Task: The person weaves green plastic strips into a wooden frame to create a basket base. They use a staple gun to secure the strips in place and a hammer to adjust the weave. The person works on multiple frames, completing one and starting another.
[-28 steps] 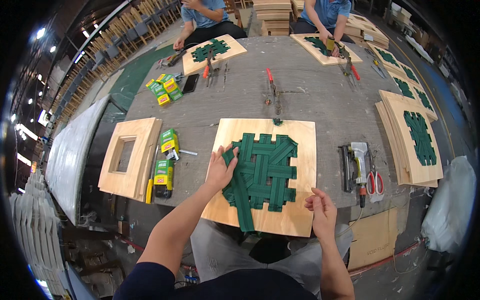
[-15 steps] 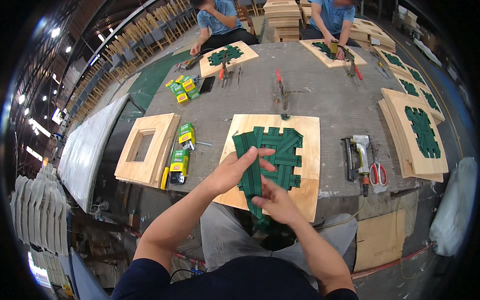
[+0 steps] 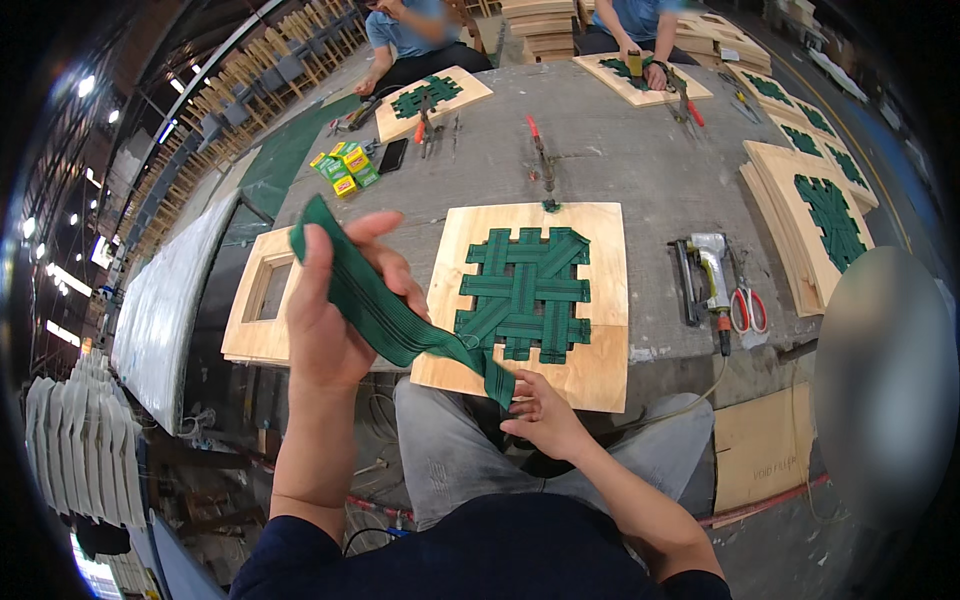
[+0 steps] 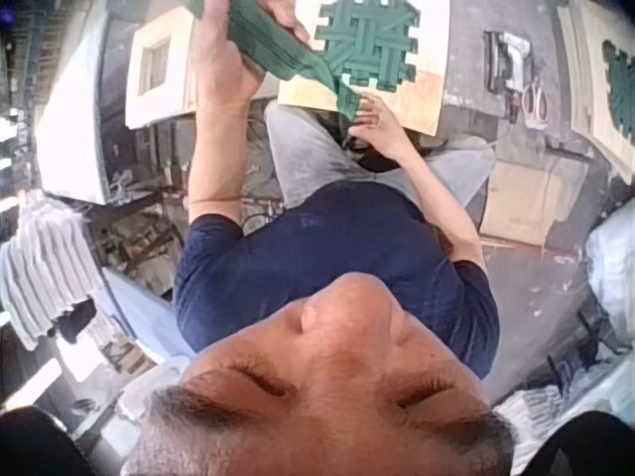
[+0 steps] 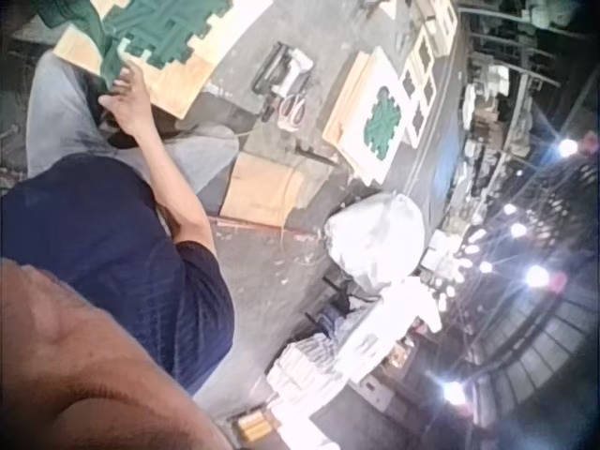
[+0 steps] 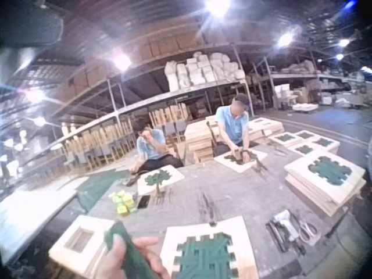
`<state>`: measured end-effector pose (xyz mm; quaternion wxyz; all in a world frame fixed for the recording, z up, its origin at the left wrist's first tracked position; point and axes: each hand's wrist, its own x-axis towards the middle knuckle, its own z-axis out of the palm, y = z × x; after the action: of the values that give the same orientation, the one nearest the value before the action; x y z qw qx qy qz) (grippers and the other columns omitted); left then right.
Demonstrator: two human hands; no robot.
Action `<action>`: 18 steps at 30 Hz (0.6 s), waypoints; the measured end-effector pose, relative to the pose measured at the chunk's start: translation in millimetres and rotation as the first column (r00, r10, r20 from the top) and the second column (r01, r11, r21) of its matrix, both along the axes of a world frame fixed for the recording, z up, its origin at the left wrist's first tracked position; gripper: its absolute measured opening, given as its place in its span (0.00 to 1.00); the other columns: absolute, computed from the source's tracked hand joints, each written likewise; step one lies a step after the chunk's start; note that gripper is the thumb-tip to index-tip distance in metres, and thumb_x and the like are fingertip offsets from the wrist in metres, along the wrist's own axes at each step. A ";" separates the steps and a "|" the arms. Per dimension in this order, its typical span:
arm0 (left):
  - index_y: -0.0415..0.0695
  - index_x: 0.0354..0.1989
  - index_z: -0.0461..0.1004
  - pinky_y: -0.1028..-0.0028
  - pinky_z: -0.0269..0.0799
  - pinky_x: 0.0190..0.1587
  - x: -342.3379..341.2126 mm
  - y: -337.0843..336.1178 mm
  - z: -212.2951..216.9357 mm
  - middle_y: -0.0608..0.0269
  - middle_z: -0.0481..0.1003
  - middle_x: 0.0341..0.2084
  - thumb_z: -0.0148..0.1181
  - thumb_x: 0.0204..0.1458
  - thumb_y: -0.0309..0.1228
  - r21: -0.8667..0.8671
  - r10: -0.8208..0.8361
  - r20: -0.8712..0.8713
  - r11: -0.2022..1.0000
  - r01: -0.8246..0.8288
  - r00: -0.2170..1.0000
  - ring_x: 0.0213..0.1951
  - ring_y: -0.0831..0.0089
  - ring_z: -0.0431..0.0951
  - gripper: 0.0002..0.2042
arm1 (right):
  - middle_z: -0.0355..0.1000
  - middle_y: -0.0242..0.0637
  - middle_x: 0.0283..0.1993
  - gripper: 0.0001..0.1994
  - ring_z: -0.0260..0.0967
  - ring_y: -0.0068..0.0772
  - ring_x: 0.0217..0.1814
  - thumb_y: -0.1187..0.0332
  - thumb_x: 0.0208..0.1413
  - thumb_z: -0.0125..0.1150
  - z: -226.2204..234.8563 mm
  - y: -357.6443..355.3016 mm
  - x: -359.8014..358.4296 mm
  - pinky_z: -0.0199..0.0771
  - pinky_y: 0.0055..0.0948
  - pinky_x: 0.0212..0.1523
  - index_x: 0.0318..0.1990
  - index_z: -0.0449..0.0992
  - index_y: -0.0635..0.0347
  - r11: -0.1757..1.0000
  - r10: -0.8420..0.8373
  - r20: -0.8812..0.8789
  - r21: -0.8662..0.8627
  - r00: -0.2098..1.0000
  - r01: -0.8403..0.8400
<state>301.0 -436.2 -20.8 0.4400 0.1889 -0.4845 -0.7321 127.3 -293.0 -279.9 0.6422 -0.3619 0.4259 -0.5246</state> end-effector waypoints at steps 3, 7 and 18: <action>0.36 0.62 0.71 0.59 0.82 0.38 6.8 9.6 24.5 0.56 0.77 0.29 0.34 0.73 0.56 -0.074 0.113 -0.049 0.990 -0.117 0.992 0.31 0.56 0.82 0.33 | 0.75 0.33 0.52 0.25 0.72 0.25 0.52 0.78 0.57 0.72 13.3 -17.9 25.1 0.75 0.28 0.53 0.61 0.70 0.61 0.996 -0.035 -0.097 -0.080 0.995 0.027; 0.36 0.62 0.71 0.62 0.81 0.39 45.2 2.6 32.5 0.57 0.77 0.27 0.38 0.70 0.59 -0.142 -0.178 -0.057 0.975 0.169 0.982 0.32 0.60 0.84 0.35 | 0.78 0.35 0.35 0.10 0.77 0.28 0.38 0.72 0.62 0.68 20.9 -37.6 18.8 0.78 0.29 0.43 0.48 0.77 0.65 0.987 0.160 0.061 0.016 0.985 -0.161; 0.53 0.80 0.45 0.54 0.58 0.73 48.5 56.6 -143.5 0.55 0.58 0.75 0.64 0.60 0.54 0.299 -0.594 0.365 0.804 0.514 0.717 0.70 0.53 0.66 0.46 | 0.79 0.37 0.35 0.13 0.79 0.28 0.30 0.66 0.69 0.61 104.3 -12.0 -33.5 0.83 0.29 0.28 0.54 0.76 0.64 0.858 0.467 0.313 0.064 0.827 -0.509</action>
<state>349.5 -379.6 -164.3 0.0596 0.2334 -0.5387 -0.8074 93.8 -305.0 -175.5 0.8342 -0.3315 0.2583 -0.3571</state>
